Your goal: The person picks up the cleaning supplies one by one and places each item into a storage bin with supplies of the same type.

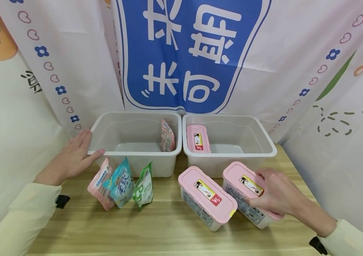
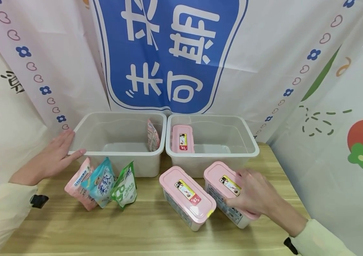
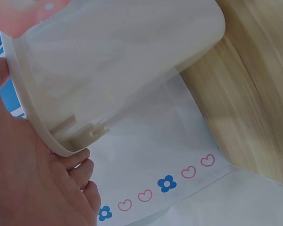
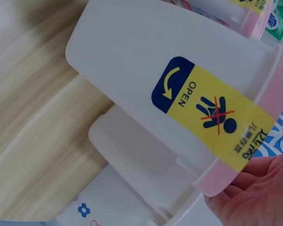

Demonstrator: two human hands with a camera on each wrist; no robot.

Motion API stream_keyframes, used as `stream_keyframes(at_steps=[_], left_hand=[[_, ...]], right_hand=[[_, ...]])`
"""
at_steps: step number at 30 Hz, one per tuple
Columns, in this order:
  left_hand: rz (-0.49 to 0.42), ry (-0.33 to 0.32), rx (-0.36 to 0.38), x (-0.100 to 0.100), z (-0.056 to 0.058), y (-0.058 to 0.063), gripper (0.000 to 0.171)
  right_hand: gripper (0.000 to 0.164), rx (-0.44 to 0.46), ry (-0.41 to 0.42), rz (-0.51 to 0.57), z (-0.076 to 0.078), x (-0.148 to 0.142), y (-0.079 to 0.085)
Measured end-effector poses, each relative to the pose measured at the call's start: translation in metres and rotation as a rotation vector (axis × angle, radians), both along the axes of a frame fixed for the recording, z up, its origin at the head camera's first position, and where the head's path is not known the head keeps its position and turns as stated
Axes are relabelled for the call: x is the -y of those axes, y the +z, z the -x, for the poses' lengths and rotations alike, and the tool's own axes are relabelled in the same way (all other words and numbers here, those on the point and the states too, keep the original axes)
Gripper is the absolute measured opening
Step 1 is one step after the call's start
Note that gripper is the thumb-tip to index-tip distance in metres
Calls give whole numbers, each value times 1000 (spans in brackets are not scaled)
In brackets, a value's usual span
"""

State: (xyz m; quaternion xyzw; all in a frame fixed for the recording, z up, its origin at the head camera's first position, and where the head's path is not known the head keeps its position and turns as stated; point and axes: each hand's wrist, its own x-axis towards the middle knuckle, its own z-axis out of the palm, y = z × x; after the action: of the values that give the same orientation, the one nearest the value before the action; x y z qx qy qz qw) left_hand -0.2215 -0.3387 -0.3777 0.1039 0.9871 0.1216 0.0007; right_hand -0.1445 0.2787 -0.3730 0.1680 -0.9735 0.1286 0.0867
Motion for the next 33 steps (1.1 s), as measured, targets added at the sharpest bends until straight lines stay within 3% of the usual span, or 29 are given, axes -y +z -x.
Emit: stream_keyframes(at_steps=[14,22,33], left_hand=[[-6,7,21,2,1,-1,98],[1,5,25,1,2,0,99],[-30,-2,8,0,2,1,98]], right_hand=[[69,6,3,5,-8,3,23],[58,-46,25,-13,-6,4,38],[69,-26,8,-26,-5,9,60]])
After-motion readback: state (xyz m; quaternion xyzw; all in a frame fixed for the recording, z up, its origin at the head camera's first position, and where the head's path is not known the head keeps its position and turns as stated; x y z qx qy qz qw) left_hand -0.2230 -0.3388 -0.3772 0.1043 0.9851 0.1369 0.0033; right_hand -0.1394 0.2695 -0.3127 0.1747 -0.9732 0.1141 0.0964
